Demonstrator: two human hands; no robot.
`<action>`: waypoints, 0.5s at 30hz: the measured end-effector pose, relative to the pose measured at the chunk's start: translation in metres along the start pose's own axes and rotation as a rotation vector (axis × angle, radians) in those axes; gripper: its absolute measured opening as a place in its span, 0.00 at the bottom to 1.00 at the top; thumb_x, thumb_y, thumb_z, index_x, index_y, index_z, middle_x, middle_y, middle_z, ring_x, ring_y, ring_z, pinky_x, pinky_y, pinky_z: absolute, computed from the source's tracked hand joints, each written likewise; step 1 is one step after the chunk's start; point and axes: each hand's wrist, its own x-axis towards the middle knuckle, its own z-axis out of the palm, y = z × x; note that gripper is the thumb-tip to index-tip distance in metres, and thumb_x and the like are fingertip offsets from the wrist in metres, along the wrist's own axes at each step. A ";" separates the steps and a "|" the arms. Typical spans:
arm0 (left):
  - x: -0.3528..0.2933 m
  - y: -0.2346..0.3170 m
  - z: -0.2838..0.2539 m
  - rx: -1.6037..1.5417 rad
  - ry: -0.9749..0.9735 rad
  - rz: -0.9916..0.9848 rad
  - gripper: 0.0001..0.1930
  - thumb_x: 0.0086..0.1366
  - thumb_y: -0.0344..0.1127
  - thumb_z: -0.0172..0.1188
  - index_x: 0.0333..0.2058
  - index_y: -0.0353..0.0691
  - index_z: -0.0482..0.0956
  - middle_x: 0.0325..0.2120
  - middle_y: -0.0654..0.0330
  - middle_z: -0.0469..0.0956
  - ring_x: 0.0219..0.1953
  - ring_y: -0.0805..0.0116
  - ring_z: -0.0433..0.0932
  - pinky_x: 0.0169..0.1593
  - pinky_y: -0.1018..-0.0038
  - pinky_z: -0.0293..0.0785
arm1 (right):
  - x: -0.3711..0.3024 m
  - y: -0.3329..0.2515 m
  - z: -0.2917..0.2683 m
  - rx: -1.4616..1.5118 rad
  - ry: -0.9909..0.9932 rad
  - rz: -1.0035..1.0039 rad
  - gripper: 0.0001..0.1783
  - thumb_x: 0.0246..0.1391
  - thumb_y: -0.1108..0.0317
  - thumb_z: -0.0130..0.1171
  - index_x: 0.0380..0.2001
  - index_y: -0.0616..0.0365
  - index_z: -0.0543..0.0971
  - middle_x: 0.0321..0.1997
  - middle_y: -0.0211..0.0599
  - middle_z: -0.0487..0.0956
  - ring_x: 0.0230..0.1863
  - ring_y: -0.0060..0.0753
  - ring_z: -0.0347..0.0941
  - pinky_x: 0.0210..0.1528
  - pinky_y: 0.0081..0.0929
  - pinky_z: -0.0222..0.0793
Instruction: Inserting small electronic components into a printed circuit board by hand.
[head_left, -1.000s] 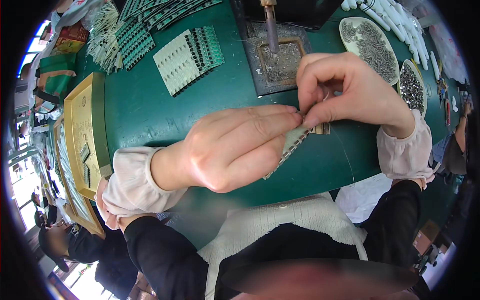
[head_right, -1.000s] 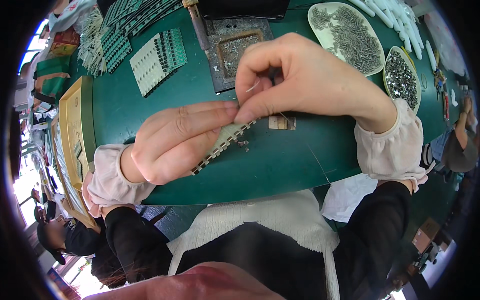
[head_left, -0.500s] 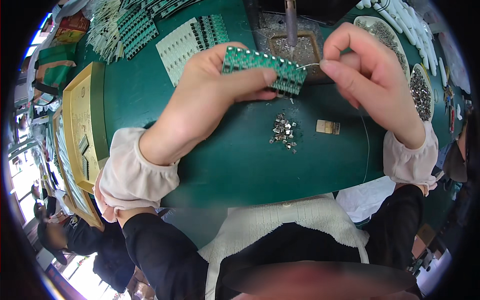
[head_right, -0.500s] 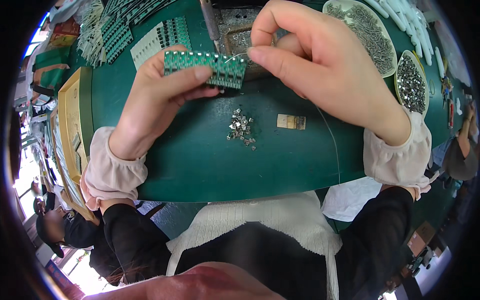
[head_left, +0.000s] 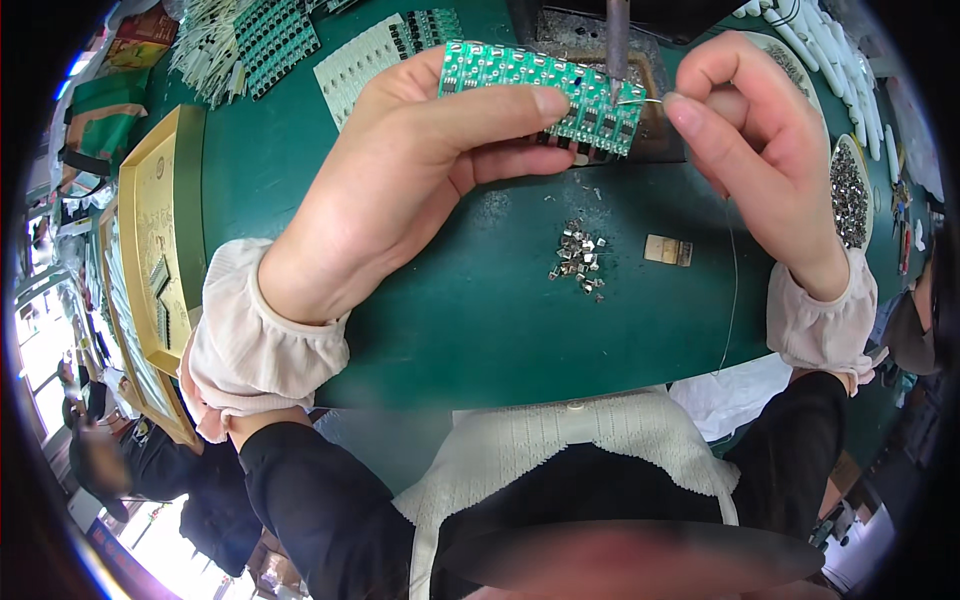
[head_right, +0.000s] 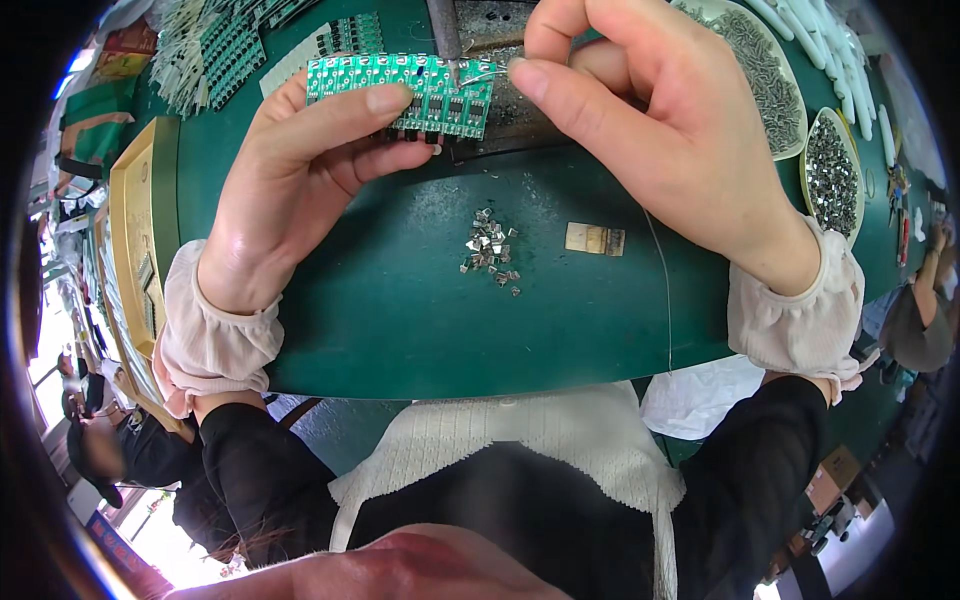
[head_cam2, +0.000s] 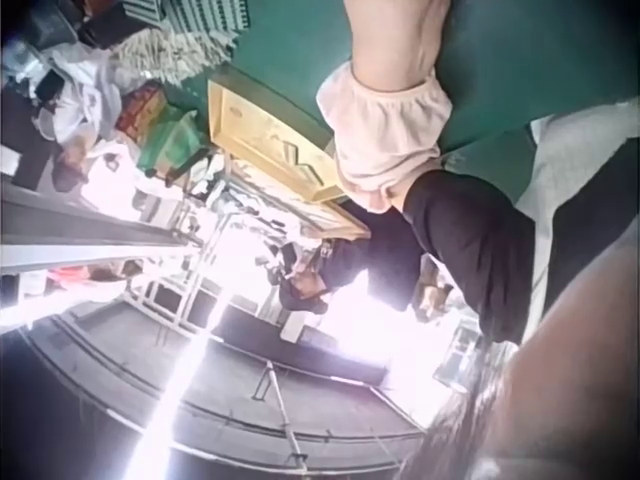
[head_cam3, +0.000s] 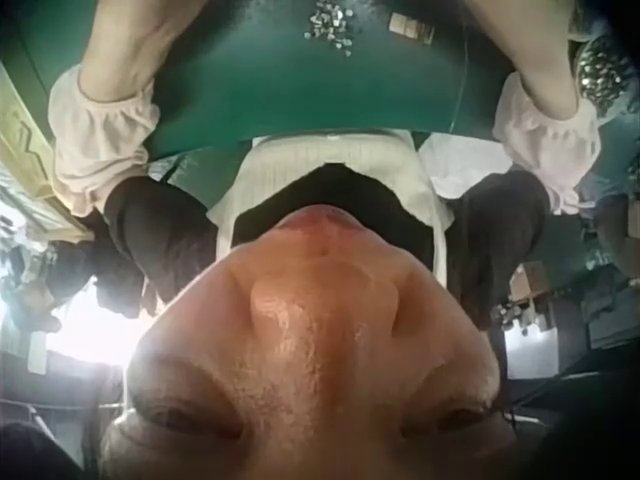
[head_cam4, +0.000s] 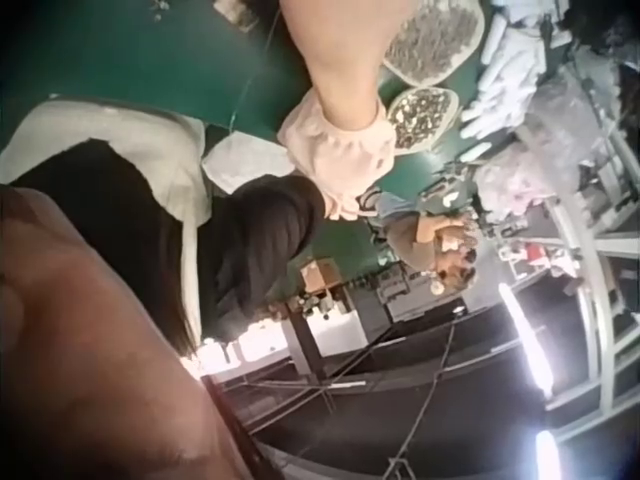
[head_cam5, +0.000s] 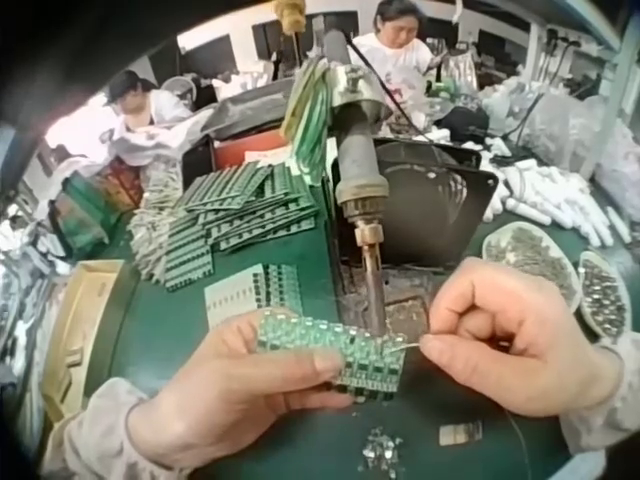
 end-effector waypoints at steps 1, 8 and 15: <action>0.000 0.001 0.001 0.014 0.002 0.004 0.11 0.67 0.29 0.60 0.47 0.36 0.79 0.41 0.59 0.84 0.43 0.70 0.83 0.48 0.73 0.85 | 0.000 0.000 0.000 -0.002 -0.009 -0.015 0.05 0.67 0.70 0.54 0.38 0.56 0.68 0.17 0.16 0.65 0.17 0.06 0.56 0.20 0.12 0.47; 0.001 0.000 0.000 0.015 -0.011 0.021 0.10 0.68 0.29 0.60 0.47 0.36 0.80 0.41 0.59 0.84 0.42 0.70 0.84 0.48 0.73 0.84 | 0.000 0.000 0.001 -0.010 -0.025 0.012 0.06 0.67 0.69 0.54 0.39 0.56 0.69 0.17 0.16 0.65 0.17 0.07 0.57 0.20 0.12 0.48; -0.003 -0.004 0.001 0.009 0.006 -0.013 0.10 0.68 0.29 0.60 0.47 0.35 0.80 0.42 0.58 0.83 0.43 0.70 0.84 0.48 0.73 0.84 | 0.009 -0.001 -0.016 -0.036 -0.064 0.060 0.05 0.68 0.69 0.54 0.37 0.57 0.70 0.19 0.16 0.64 0.19 0.08 0.57 0.21 0.13 0.49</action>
